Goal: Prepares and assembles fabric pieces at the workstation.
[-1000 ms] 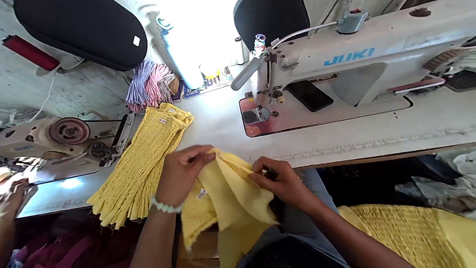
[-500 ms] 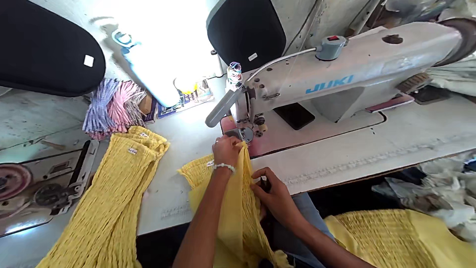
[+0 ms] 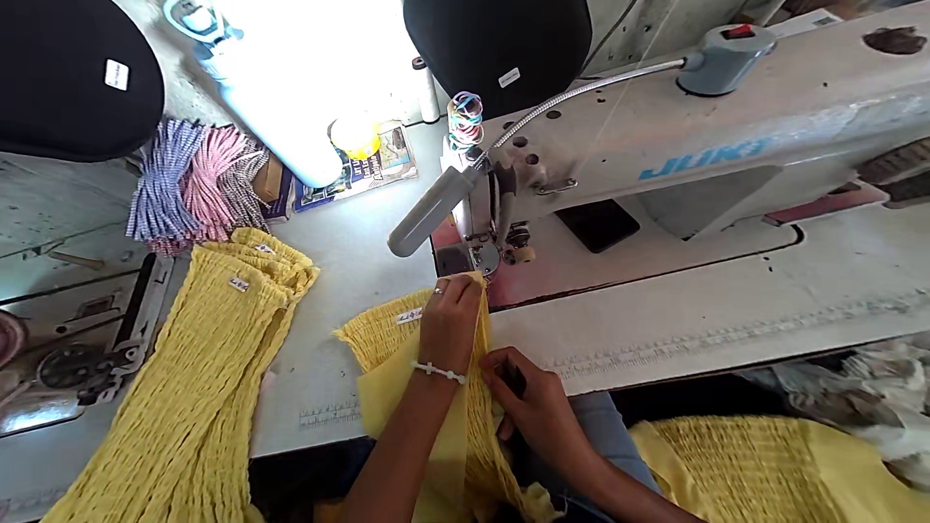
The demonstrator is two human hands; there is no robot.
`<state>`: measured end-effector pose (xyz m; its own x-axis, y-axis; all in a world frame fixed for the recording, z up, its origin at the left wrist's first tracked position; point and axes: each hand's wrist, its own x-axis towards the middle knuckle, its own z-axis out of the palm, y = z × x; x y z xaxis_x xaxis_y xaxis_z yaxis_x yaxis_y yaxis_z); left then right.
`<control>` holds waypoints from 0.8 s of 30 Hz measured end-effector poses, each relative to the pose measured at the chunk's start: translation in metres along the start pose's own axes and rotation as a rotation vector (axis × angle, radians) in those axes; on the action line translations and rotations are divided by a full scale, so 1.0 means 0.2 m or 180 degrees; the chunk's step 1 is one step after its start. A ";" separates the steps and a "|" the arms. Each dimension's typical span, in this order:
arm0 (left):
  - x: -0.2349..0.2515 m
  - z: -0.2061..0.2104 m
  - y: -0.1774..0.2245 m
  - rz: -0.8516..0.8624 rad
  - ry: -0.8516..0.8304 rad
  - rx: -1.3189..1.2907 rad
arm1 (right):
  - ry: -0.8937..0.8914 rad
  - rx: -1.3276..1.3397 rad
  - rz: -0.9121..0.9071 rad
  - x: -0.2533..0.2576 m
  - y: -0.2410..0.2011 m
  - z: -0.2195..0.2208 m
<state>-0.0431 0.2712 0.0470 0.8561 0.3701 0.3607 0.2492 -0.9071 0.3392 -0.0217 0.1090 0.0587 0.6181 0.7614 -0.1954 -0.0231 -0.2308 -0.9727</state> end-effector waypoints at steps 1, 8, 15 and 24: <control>-0.02 -0.01 0.00 0.0050 -0.0079 -0.0028 | -0.0014 0.0002 0.0008 0.00 0.00 0.00; -0.06 0.01 -0.02 0.0142 -0.0224 -0.0126 | -0.0150 0.0172 0.0112 0.04 -0.01 -0.04; 0.02 0.05 -0.04 0.0180 -0.0200 -0.0094 | -0.0061 0.0196 0.0172 0.11 -0.02 -0.06; 0.07 0.03 -0.10 0.0349 -0.0404 -0.0040 | 0.0206 0.0154 0.0171 0.10 -0.01 -0.05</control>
<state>-0.0342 0.2925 0.0406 0.9284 0.2399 0.2838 0.1461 -0.9378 0.3149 -0.0012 0.1183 0.0586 0.6644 0.7076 -0.2405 -0.0947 -0.2396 -0.9663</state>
